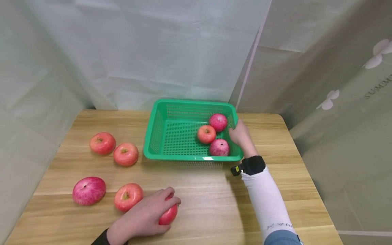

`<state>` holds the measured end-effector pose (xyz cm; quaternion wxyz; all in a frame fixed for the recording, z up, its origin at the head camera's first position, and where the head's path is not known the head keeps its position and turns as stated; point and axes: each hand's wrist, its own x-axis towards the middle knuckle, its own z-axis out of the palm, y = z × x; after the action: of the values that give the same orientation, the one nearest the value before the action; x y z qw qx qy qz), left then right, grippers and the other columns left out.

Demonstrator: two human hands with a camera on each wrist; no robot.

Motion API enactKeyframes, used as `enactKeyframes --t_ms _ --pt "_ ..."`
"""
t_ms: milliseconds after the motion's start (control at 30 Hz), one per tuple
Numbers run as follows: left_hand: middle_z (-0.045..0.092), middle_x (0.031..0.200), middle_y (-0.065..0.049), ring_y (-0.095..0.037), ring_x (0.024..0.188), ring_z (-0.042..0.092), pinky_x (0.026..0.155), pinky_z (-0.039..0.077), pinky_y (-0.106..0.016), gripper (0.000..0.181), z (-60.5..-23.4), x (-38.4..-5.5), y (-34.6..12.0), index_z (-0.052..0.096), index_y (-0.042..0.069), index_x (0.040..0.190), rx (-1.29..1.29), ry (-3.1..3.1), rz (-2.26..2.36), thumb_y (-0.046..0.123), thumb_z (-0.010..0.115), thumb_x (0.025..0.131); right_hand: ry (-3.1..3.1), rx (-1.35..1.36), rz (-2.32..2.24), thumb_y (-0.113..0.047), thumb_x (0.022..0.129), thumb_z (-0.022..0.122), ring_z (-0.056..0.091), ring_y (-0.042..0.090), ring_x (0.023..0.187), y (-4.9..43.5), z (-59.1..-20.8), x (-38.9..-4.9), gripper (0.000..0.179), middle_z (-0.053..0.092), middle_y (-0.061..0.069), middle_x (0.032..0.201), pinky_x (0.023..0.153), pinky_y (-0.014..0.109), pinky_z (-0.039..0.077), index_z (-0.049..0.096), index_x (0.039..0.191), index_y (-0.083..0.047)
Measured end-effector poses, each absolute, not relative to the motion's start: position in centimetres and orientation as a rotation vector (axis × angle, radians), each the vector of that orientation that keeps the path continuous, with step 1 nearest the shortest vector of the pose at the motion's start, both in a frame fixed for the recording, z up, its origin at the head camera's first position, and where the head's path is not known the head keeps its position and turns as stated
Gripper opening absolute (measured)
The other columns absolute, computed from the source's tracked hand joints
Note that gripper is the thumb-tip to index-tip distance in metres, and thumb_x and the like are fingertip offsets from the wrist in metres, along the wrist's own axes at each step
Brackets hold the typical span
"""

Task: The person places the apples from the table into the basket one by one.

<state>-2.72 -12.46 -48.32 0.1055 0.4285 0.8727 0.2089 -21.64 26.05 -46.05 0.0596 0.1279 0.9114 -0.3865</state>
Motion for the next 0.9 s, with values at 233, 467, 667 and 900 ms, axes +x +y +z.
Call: enactKeyframes --t_ms 233,467,667,900 --pt "0.055 0.122 0.005 -0.011 0.1 0.055 0.083 0.056 -0.031 0.053 -48.32 -2.58 -12.48 0.065 0.025 0.126 1.354 2.6 0.604 0.025 0.088 0.078 2.754 0.39 -1.167 -0.018 0.107 0.051 0.055 0.047 0.13 26.05 -45.96 -21.57 0.06 0.053 0.033 0.142 0.102 0.062 0.052 0.03 0.156 0.01" --pt "0.052 0.113 0.009 -0.008 0.096 0.051 0.078 0.053 -0.03 0.052 -48.29 -2.68 -12.29 0.065 0.025 0.12 1.306 2.596 0.595 0.024 0.088 0.073 2.746 0.39 -1.186 -0.019 0.107 0.05 0.057 0.045 0.128 25.9 -46.17 -21.54 0.056 0.055 0.031 0.138 0.1 0.06 0.054 0.034 0.154 0.008" --pt "0.052 0.114 0.01 -0.01 0.099 0.053 0.079 0.055 -0.033 0.053 -48.31 -2.74 -12.19 0.066 0.026 0.12 1.293 2.608 0.612 0.024 0.087 0.072 2.741 0.387 -1.189 -0.019 0.108 0.049 0.055 0.045 0.131 26.05 -46.08 -21.72 0.058 0.053 0.032 0.143 0.102 0.061 0.053 0.031 0.157 0.008" --pt "0.055 0.119 0.007 -0.012 0.104 0.056 0.083 0.057 -0.038 0.052 -48.39 -2.73 -12.3 0.066 0.024 0.124 1.313 2.634 0.6 0.026 0.086 0.076 2.737 0.403 -1.182 -0.019 0.108 0.051 0.053 0.046 0.134 26.1 -45.99 -21.67 0.062 0.051 0.033 0.146 0.104 0.062 0.051 0.029 0.158 0.008"
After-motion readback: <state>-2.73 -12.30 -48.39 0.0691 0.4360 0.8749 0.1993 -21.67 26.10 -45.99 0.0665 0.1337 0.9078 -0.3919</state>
